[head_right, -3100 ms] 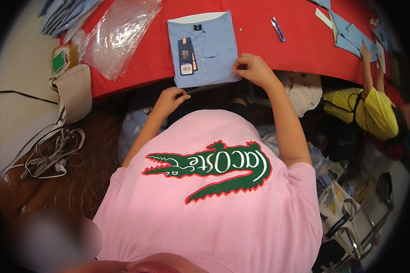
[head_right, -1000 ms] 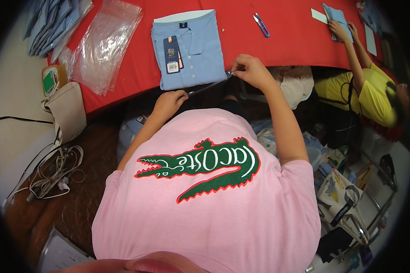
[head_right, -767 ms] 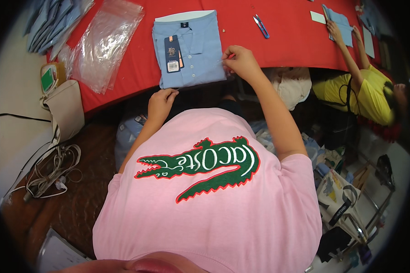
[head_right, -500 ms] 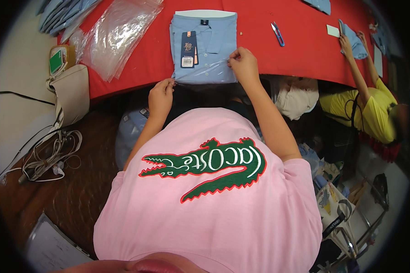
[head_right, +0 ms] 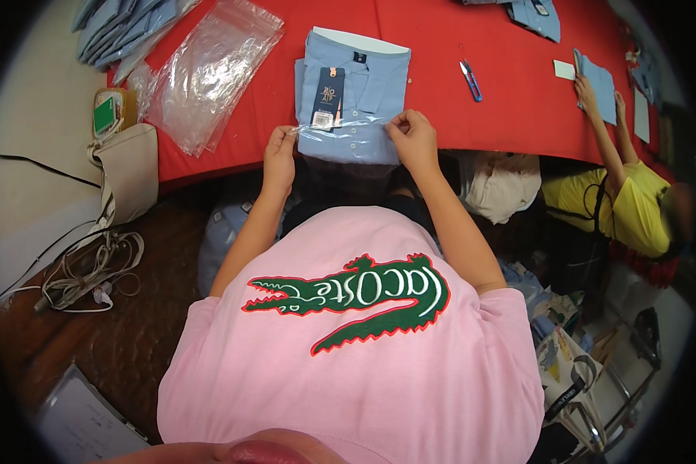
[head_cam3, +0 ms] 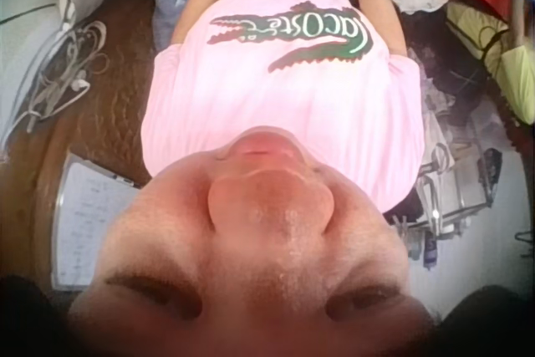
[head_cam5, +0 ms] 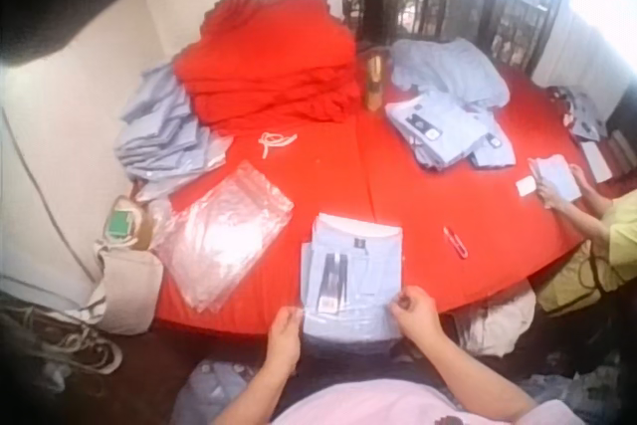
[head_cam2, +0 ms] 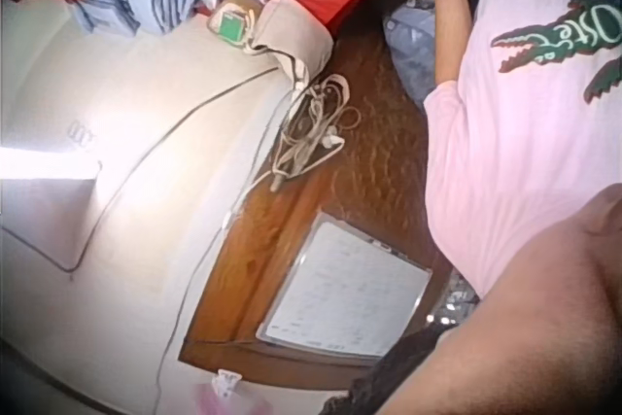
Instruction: The person places folded shirts into individual plastic bags, seals the bags by folding over the adhesive flaps, and then stacks the packaged items on the table.
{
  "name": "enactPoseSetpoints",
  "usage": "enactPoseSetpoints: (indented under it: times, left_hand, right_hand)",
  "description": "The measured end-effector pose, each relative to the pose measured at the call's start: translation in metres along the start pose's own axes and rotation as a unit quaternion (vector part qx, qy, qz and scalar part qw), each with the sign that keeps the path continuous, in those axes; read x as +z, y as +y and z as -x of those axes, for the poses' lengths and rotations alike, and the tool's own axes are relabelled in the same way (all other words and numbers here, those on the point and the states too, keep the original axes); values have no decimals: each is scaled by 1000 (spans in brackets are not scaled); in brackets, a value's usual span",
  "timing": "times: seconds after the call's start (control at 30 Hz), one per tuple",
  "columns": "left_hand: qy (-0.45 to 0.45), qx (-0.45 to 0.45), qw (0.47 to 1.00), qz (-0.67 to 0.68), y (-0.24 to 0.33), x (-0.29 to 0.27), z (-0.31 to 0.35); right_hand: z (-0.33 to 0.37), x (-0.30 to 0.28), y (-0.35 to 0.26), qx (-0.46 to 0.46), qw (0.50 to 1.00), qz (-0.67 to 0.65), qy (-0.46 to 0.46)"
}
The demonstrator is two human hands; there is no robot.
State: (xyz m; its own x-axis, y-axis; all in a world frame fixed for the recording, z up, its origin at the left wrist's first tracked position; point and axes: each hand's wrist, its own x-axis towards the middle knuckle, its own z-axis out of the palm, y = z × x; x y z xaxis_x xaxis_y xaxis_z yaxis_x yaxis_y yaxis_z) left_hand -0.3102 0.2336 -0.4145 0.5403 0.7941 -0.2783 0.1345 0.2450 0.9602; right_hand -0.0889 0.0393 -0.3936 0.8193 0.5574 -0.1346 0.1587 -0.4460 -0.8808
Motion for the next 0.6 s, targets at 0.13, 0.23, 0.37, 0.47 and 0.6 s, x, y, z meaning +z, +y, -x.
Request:
enactPoseSetpoints:
  times: [0.13, 0.23, 0.37, 0.47, 0.6]
  left_hand:
    - [22, 82, 934, -348, 28, -2, 5]
    - [28, 244, 876, -415, 24, -8, -2]
    - [-1, 224, 899, -377, 42, -1, -9]
    - [-10, 203, 921, -332, 51, 4, -11]
    - [-40, 169, 938, -299, 50, 1, -15]
  right_hand:
    - [0, -2, -9, 19, 1000, -5, -8]
    - [-9, -1, -10, -12, 1000, 29, 0]
    - [-18, -2, -15, -33, 997, 74, 4]
    - [-28, -4, -35, -130, 971, 200, -11]
    - [-69, 13, -60, -282, 926, 252, -10]
